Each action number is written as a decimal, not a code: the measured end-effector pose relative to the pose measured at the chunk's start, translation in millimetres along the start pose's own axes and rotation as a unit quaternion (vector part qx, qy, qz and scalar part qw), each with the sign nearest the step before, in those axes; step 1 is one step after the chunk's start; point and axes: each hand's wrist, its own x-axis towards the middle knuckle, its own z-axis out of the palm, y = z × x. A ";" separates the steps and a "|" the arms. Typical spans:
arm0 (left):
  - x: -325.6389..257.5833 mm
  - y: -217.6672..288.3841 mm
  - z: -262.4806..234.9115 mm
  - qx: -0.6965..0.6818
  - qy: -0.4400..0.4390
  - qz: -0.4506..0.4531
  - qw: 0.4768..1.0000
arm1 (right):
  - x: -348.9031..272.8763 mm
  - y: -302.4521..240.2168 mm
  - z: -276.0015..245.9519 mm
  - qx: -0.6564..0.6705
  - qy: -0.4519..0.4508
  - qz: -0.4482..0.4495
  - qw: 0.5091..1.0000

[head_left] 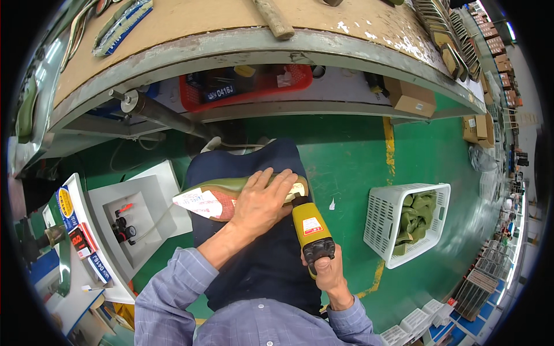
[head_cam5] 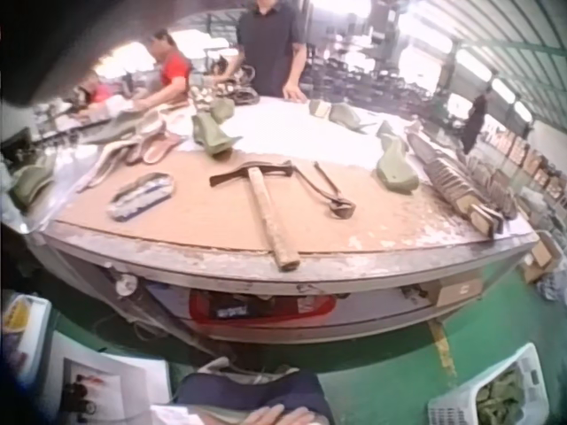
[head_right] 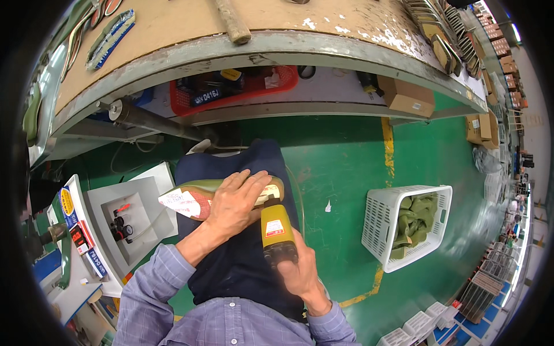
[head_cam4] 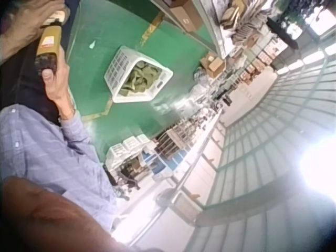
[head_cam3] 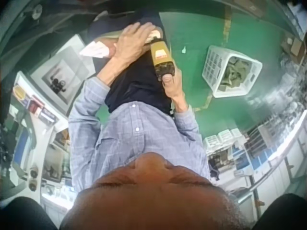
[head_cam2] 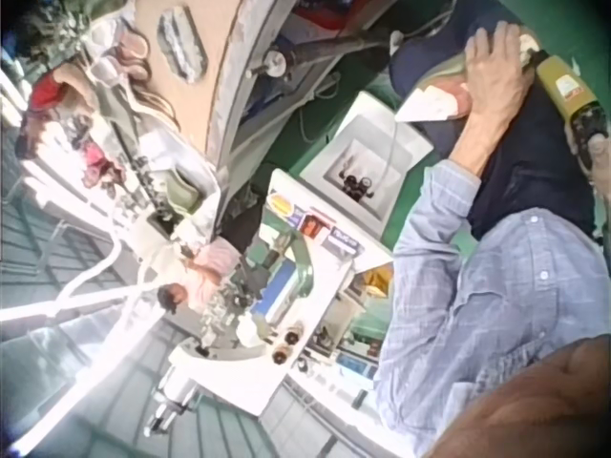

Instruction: The person assembles green high-heeled shoes by attaching the sole to the upper. They use a hammer to tap the sole into place and a yellow pneumatic nail gun to secure it. The person handles multiple shoe components, including green uppers and beige soles, on a factory workbench.

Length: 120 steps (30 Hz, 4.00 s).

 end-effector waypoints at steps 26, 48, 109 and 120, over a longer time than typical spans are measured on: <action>0.4 1.0 4.4 0.014 0.017 0.025 0.999 | -0.5 8.0 4.2 0.014 0.005 0.004 1.000; 31.7 36.8 -289.1 -0.388 0.240 -0.118 0.882 | -44.4 24.1 39.8 -0.168 -0.106 -0.025 0.980; 159.6 -572.8 -566.1 0.459 0.171 -0.401 0.774 | 503.0 -180.3 -218.4 -0.483 0.348 -0.309 0.742; 143.3 -540.0 -557.3 0.151 0.491 -0.308 0.801 | 501.6 -183.7 -212.3 -0.495 0.374 -0.335 0.710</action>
